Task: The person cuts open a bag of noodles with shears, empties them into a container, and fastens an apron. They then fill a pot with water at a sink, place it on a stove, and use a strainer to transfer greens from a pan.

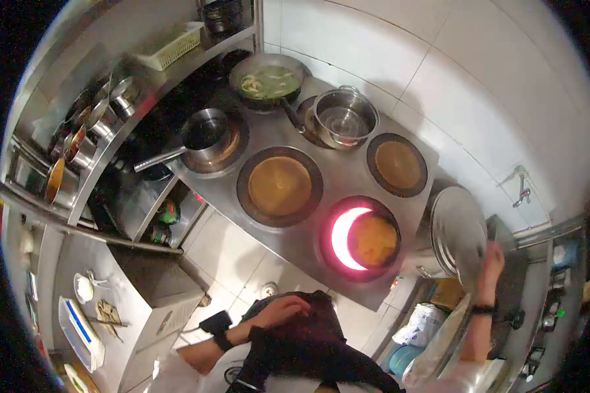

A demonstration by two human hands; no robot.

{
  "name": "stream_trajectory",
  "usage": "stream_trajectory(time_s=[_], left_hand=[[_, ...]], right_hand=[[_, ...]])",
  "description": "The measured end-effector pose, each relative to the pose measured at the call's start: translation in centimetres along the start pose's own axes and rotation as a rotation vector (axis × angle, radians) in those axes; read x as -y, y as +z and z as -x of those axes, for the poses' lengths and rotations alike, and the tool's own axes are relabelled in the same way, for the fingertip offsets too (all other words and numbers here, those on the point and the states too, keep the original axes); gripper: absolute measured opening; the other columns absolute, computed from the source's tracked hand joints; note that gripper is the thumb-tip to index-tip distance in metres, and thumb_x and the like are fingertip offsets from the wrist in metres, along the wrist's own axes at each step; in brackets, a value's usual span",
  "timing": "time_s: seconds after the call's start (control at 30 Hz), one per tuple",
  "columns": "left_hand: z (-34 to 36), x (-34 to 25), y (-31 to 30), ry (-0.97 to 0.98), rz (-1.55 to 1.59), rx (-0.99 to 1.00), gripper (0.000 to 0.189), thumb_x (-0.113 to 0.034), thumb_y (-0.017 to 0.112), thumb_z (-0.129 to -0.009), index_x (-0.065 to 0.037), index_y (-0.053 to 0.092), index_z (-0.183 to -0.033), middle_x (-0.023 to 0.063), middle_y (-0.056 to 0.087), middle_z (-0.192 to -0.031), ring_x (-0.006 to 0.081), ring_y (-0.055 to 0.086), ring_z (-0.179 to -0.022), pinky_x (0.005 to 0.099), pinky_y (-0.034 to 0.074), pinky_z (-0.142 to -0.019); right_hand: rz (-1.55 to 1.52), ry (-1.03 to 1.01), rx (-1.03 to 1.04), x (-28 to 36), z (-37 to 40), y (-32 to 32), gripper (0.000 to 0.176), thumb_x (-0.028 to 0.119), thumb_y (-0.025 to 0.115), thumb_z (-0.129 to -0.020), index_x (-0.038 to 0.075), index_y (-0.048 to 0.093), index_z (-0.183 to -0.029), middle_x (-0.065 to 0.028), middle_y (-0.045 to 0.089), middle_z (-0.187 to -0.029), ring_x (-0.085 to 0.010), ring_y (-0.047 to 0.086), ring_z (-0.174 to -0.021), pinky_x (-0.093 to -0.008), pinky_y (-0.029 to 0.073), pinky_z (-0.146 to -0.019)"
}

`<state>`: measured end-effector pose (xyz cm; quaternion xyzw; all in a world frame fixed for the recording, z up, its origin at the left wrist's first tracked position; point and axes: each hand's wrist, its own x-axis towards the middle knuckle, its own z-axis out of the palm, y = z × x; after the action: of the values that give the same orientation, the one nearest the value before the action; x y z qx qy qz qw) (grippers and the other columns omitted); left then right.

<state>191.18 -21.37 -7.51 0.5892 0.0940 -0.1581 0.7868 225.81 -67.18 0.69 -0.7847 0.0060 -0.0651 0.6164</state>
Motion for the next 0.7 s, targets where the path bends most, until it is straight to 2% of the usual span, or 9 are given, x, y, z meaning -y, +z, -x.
stream_trajectory(time_s=[0.07,0.13,0.23,0.3,0.37,0.5,0.57,0.63,0.7], left_hand=[[2.2,-0.2,-3.3,-0.103,0.063,-0.111,0.020,-0.011,0.043,-0.086,-0.001,0.055,-0.099,0.0076,0.059,-0.091,0.0135,0.055,-0.089,0.0248,0.043,-0.077],[3.7,-0.7,-5.3,-0.208,0.122,-0.236,0.020,-0.011,0.043,-0.087,-0.001,0.055,-0.099,0.0074,0.059,-0.089,0.0135,0.055,-0.088,0.0246,0.043,-0.077],[5.9,-1.4,-7.1,-0.183,0.252,-0.431,0.019,-0.011,0.044,-0.087,-0.001,0.055,-0.098,0.0074,0.059,-0.088,0.0138,0.055,-0.086,0.0246,0.042,-0.077],[6.6,-2.4,-7.3,-0.174,0.367,-0.646,0.019,-0.012,0.044,-0.087,-0.001,0.055,-0.097,0.0077,0.059,-0.087,0.0144,0.055,-0.084,0.0251,0.041,-0.077],[7.1,-3.7,-7.2,-0.214,0.360,-0.736,0.020,-0.013,0.044,-0.087,0.000,0.056,-0.096,0.0080,0.059,-0.086,0.0145,0.054,-0.083,0.0256,0.041,-0.077],[7.5,-6.0,-6.6,-0.115,-0.243,-0.868,0.029,-0.025,0.053,-0.082,0.000,0.054,-0.097,0.0075,0.058,-0.087,0.0167,0.054,-0.078,0.0303,0.044,-0.070],[7.3,-6.6,-7.1,-0.172,0.061,-0.929,0.026,-0.022,0.053,-0.082,-0.001,0.054,-0.097,0.0073,0.058,-0.086,0.0181,0.055,-0.076,0.0307,0.044,-0.068],[7.3,-6.5,-7.5,-0.223,0.365,-0.971,0.023,-0.019,0.053,-0.082,-0.002,0.055,-0.096,0.0070,0.058,-0.084,0.0195,0.055,-0.075,0.0311,0.045,-0.066],[7.5,-5.8,-7.7,-0.125,-0.329,-0.921,0.021,-0.019,0.054,-0.082,-0.007,0.055,-0.098,0.0073,0.059,-0.083,0.0233,0.055,-0.073,0.0309,0.045,-0.066]], right_hand=[[0.355,0.014,0.017,6.7,-2.8,12.3,0.015,0.021,0.052,-0.082,0.009,0.060,-0.086,0.0067,0.047,-0.068,-0.0026,0.040,-0.060,-0.0196,0.032,-0.052],[0.212,0.048,0.256,8.1,-7.4,21.4,0.013,0.021,0.057,-0.078,0.009,0.058,-0.074,0.0062,0.042,-0.055,-0.0040,0.035,-0.048,-0.0207,0.026,-0.043],[0.323,-0.215,0.447,7.0,-13.7,34.2,0.026,0.024,0.057,-0.075,0.001,0.062,-0.086,-0.0060,0.059,-0.068,-0.0168,0.055,-0.060,-0.0291,0.044,-0.056],[0.491,-0.938,0.465,4.7,-17.3,41.4,0.018,0.018,0.057,-0.077,0.002,0.064,-0.080,0.0014,0.050,-0.057,-0.0075,0.041,-0.049,-0.0222,0.032,-0.043],[0.380,-0.331,0.525,5.3,-18.5,47.4,0.019,0.019,0.057,-0.077,0.001,0.064,-0.080,-0.0009,0.054,-0.059,-0.0090,0.045,-0.050,-0.0238,0.035,-0.045],[0.542,-0.451,0.530,2.5,-21.2,54.7,0.021,0.020,0.058,-0.077,0.001,0.064,-0.081,-0.0016,0.054,-0.059,-0.0086,0.046,-0.052,-0.0246,0.038,-0.049],[0.403,-0.250,0.545,3.0,-20.4,56.3,0.030,0.030,0.055,-0.075,0.001,0.062,-0.076,-0.0173,0.060,-0.078,-0.0317,0.056,-0.081,-0.0380,0.042,-0.074],[0.421,-0.359,0.530,0.0,-22.5,57.0,0.026,0.026,0.056,-0.076,0.001,0.063,-0.079,-0.0094,0.058,-0.071,-0.0204,0.053,-0.070,-0.0316,0.041,-0.065],[0.440,-0.469,0.512,-0.3,-22.3,57.0,0.023,0.022,0.058,-0.078,0.000,0.063,-0.083,-0.0015,0.057,-0.064,-0.0091,0.050,-0.060,-0.0253,0.041,-0.056]])
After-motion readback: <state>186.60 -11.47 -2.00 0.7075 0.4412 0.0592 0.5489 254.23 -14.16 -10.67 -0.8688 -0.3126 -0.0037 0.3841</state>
